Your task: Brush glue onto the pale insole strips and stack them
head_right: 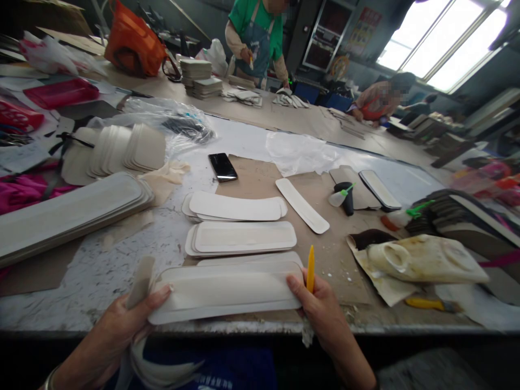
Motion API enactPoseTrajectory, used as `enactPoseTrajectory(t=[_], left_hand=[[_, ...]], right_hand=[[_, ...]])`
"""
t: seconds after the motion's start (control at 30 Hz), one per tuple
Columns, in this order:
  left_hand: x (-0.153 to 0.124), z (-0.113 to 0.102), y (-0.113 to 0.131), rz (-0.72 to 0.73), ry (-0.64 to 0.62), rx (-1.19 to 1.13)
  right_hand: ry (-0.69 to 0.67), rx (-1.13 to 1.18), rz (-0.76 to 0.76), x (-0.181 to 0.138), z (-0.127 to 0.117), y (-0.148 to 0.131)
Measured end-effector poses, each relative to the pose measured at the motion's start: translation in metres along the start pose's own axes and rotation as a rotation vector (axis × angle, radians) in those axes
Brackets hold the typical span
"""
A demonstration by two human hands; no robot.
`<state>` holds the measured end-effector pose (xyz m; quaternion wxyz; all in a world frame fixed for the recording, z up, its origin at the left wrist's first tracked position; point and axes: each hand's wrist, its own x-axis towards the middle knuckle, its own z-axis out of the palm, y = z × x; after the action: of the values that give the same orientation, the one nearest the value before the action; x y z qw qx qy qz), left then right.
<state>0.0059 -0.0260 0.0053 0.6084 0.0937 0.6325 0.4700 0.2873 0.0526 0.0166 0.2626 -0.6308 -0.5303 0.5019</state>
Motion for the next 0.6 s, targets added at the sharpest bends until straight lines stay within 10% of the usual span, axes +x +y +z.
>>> enactPoseTrajectory(t=[0.2,0.6], left_hand=[[0.0073,-0.0018,-0.0018,0.168,0.137,0.111],[0.0068,-0.0021,-0.0014,0.045,0.132,0.027]], right_hand=[[0.092,-0.077,-0.009,-0.0059,-0.0005,-0.0013],[0.050,0.019,0.062,-0.0045,0.0079,-0.0015]])
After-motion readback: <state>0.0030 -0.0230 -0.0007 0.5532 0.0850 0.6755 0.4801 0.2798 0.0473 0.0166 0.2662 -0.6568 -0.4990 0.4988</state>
